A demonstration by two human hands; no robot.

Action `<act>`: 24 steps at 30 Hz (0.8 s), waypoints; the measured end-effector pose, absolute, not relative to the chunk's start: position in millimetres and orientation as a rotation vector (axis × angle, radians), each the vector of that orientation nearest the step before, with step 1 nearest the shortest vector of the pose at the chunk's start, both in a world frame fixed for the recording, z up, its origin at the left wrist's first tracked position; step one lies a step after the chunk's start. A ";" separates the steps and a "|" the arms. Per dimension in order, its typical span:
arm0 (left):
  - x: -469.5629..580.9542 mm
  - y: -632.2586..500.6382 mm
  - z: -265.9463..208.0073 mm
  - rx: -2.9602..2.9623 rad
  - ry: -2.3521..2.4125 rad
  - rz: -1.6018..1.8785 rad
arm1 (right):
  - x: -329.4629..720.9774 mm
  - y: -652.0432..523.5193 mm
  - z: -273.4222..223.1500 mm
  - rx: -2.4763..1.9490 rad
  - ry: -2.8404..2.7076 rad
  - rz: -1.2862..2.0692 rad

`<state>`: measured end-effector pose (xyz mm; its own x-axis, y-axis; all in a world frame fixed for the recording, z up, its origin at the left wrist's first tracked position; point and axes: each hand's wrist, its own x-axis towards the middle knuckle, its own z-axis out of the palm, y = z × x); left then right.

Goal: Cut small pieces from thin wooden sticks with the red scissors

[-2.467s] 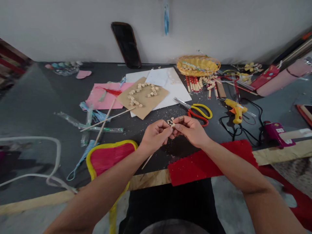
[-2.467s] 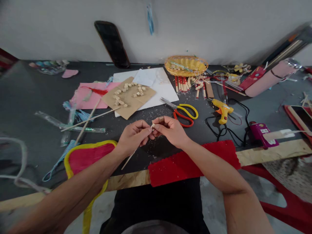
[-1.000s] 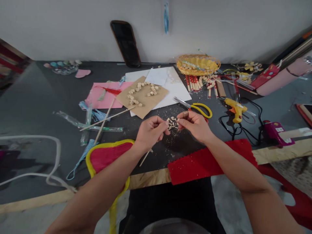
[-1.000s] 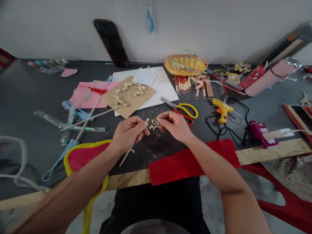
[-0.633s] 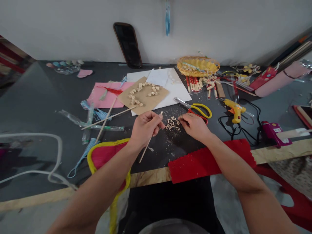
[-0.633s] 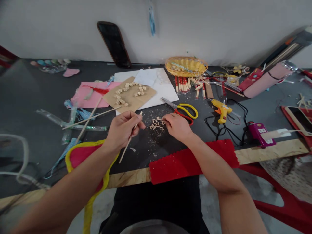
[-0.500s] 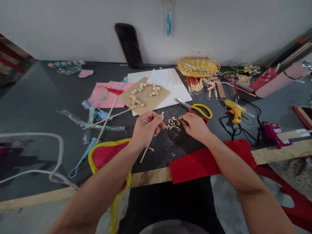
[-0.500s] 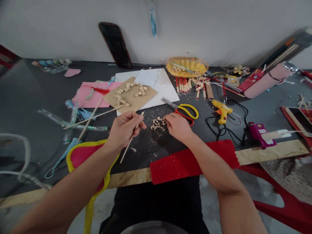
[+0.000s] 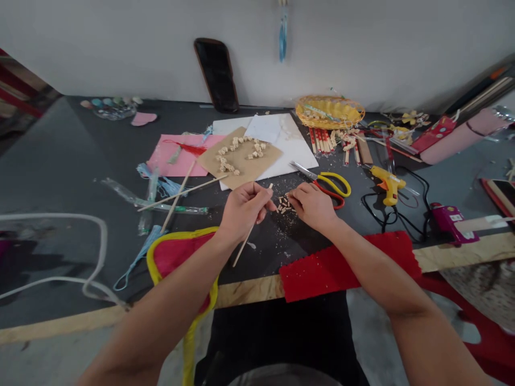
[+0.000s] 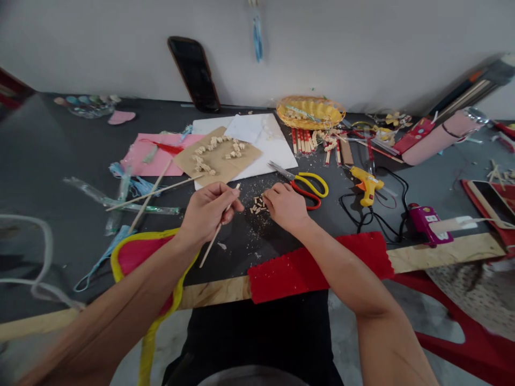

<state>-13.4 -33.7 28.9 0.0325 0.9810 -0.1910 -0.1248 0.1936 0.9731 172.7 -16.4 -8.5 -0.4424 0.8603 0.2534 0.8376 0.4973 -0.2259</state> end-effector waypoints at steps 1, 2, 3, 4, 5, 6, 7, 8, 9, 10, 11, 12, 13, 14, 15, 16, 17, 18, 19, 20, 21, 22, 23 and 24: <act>-13.3 -33.8 28.6 0.985 1.185 1.109 | 172.2 -16.1 -8.7 -1.433 -2.414 0.096; -13.3 -33.8 28.2 0.984 1.184 1.110 | 171.9 -15.9 -9.1 -1.449 -2.410 0.100; -13.4 -33.9 27.9 0.982 1.183 1.110 | 171.7 -15.9 -9.5 -1.462 -2.402 0.108; -13.4 -33.9 27.7 0.982 1.182 1.111 | 171.5 -16.1 -9.9 -1.469 -2.392 0.115; -13.4 -33.8 27.5 0.983 1.182 1.111 | 171.5 -16.4 -10.4 -1.469 -2.382 0.118; -13.4 -33.8 27.4 0.984 1.184 1.111 | 171.4 -16.7 -10.9 -1.462 -2.378 0.118; -13.3 -33.7 27.3 0.984 1.185 1.111 | 171.5 -16.8 -11.3 -1.450 -2.377 0.116; -13.3 -33.5 27.3 0.984 1.184 1.110 | 171.6 -16.8 -11.6 -1.439 -2.380 0.114; -13.2 -33.4 27.3 0.983 1.183 1.110 | 171.7 -16.6 -11.6 -1.431 -2.382 0.112; -13.1 -33.3 27.3 0.983 1.181 1.109 | 172.0 -16.3 -11.2 -1.420 -2.379 0.115; -13.0 -33.3 27.3 0.984 1.178 1.107 | 172.3 -15.9 -10.3 -1.403 -2.369 0.128; -12.8 -33.5 27.4 0.988 1.175 1.105 | 172.8 -15.6 -9.0 -1.379 -2.343 0.156; -12.6 -33.7 27.5 0.992 1.173 1.100 | 173.2 -15.6 -7.2 -1.350 -2.298 0.204; -12.3 -34.1 27.7 0.996 1.173 1.094 | 173.7 -15.9 -5.1 -1.319 -2.236 0.277; -11.9 -34.6 27.9 0.998 1.173 1.087 | 174.2 -16.7 -2.9 -1.289 -2.160 0.373; -11.4 -35.1 28.0 0.998 1.172 1.080 | 174.8 -17.9 -0.8 -1.264 -2.077 0.485; -10.9 -35.7 28.1 0.997 1.169 1.074 | 175.4 -19.4 1.1 -1.242 -1.998 0.596; -10.2 -36.4 28.1 0.996 1.166 1.064 | 176.0 -21.0 2.7 -1.221 -1.931 0.695; -9.5 -36.9 27.8 0.998 1.161 1.053 | 176.8 -22.5 3.8 -1.199 -1.878 0.772; -8.7 -37.5 27.4 1.002 1.155 1.040 | 177.6 -23.8 4.6 -1.179 -1.840 0.825; -7.9 -38.1 26.8 1.009 1.151 1.026 | 178.6 -24.7 5.1 -1.163 -1.812 0.860; -7.0 -38.7 26.1 1.015 1.149 1.014 | 179.6 -25.3 5.3 -1.151 -1.795 0.890; -6.1 -39.4 25.3 1.021 1.149 1.000 | 180.5 -25.7 5.5 -1.145 -1.784 0.923; -5.3 -40.0 24.5 1.026 1.150 0.987 | 181.4 -25.9 5.7 -1.143 -1.777 0.964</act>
